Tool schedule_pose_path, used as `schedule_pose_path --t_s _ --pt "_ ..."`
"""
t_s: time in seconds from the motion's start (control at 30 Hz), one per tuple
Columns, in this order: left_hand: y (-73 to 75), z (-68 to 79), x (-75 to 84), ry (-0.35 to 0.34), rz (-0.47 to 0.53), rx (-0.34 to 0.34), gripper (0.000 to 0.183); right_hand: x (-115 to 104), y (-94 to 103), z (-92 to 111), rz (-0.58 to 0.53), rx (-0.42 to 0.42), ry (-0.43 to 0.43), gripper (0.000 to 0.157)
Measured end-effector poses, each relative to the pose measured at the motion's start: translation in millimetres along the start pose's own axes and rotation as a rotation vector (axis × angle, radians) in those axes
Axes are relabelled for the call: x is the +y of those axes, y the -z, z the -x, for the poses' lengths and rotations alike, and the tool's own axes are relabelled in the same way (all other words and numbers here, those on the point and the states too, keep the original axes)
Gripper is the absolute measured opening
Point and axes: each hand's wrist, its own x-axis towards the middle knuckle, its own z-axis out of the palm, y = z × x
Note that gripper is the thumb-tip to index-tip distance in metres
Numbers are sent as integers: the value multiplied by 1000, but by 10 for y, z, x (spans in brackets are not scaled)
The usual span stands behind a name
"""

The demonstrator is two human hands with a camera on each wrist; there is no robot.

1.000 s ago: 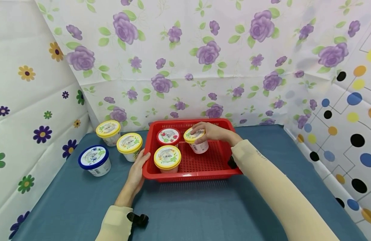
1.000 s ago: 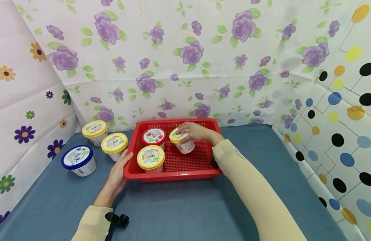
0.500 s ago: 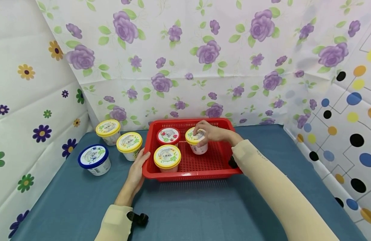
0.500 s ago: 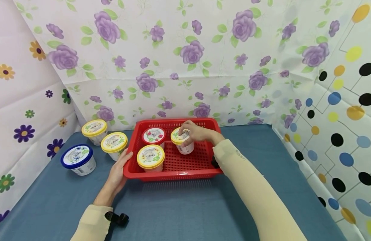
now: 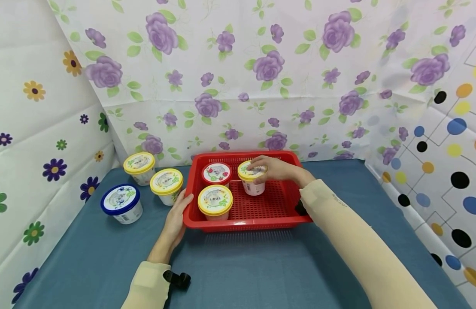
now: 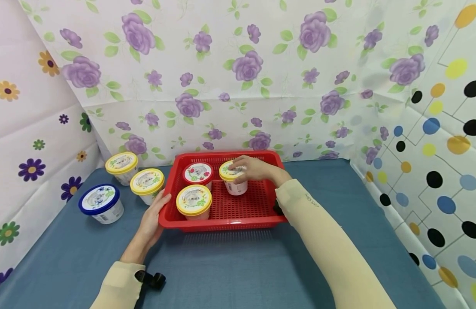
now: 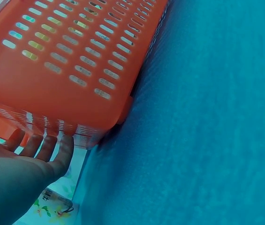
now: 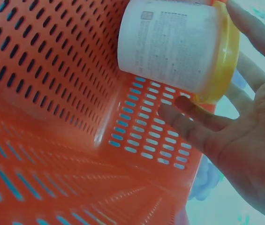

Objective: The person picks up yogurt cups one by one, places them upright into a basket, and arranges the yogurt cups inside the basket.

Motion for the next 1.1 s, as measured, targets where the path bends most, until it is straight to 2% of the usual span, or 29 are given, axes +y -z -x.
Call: schedule_pose_path --t_s 0.37,0.67,1.1 --pt "5 4 -9 3 2 4 60 16 -41 -18 -27 -12 62 56" --pt "-9 -1 4 5 1 0 62 -25 -86 -41 -16 13 86 54" --pt "-3 4 -1 -1 8 1 61 -83 -103 -71 -31 3 71 54"
